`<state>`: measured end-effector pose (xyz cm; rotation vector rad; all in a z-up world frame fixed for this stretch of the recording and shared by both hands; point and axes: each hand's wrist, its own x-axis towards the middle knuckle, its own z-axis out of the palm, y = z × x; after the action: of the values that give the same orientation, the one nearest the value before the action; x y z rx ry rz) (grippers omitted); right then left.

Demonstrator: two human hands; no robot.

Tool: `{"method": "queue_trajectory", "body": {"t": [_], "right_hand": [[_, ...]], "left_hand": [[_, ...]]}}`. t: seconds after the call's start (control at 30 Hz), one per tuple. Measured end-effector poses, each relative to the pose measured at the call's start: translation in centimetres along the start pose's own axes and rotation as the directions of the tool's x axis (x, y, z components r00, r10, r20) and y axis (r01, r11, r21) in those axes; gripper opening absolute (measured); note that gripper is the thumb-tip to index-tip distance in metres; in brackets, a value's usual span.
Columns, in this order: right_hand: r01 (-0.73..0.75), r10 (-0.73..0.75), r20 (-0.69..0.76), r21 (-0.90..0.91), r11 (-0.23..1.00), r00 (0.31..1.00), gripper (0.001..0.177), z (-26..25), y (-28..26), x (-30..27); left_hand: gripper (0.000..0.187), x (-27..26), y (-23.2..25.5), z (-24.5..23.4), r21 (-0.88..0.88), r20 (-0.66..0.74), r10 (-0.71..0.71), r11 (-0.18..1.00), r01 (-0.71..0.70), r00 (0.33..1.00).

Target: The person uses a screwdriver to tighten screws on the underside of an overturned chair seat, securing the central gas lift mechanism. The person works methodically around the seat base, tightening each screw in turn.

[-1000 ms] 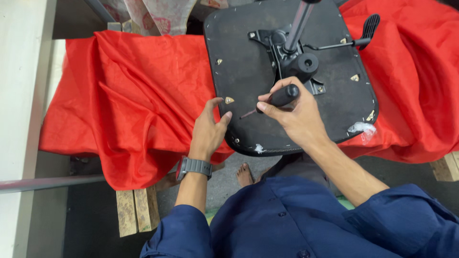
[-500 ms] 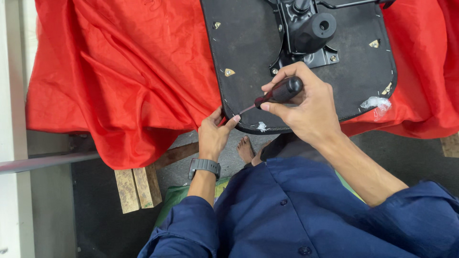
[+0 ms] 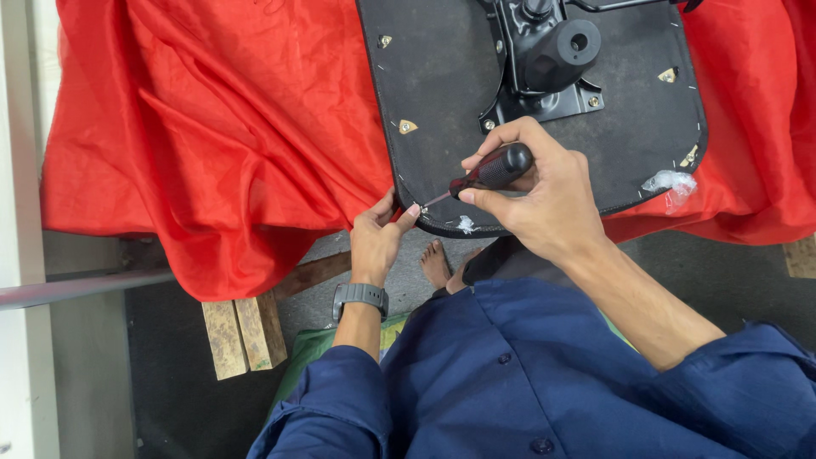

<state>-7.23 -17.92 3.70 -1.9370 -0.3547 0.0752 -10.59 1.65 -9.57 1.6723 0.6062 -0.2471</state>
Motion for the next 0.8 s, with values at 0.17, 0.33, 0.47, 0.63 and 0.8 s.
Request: {"method": "queue_trajectory", "body": {"t": [0.17, 0.33, 0.47, 0.63, 0.8], "right_hand": [[-0.024, 0.025, 0.021, -0.065, 0.998, 0.999, 0.037, -0.4, -0.3, 0.0], [-0.015, 0.019, 0.036, -0.095, 0.995, 0.999, 0.036, -0.7, -0.3, -0.3], [-0.005, 0.007, 0.028, -0.076, 0.997, 1.0, 0.037, -0.8, -0.1, -0.7], [0.036, -0.036, -0.005, -0.073, 0.997, 0.999, 0.039, -0.5, 0.0, -0.6], [0.02, -0.023, -0.042, -0.071, 0.997, 0.999, 0.041, 0.5, -0.1, 0.3]], "left_hand": [[0.065, 0.1, -0.2, 0.1, -0.027, 0.006, -0.021, 0.999, 0.021, 1.0], [0.065, 0.2, -0.5, 0.0, 0.013, -0.018, 0.015, 1.0, -0.015, 1.0], [0.064, 0.1, -0.2, 0.0, -0.016, -0.01, 0.013, 1.0, -0.014, 1.0], [0.062, -0.2, 0.4, 0.0, -0.01, -0.01, -0.065, 0.998, 0.065, 0.998], [0.061, 0.0, 0.2, 0.0, -0.013, -0.006, -0.016, 1.0, 0.016, 1.0]]}}
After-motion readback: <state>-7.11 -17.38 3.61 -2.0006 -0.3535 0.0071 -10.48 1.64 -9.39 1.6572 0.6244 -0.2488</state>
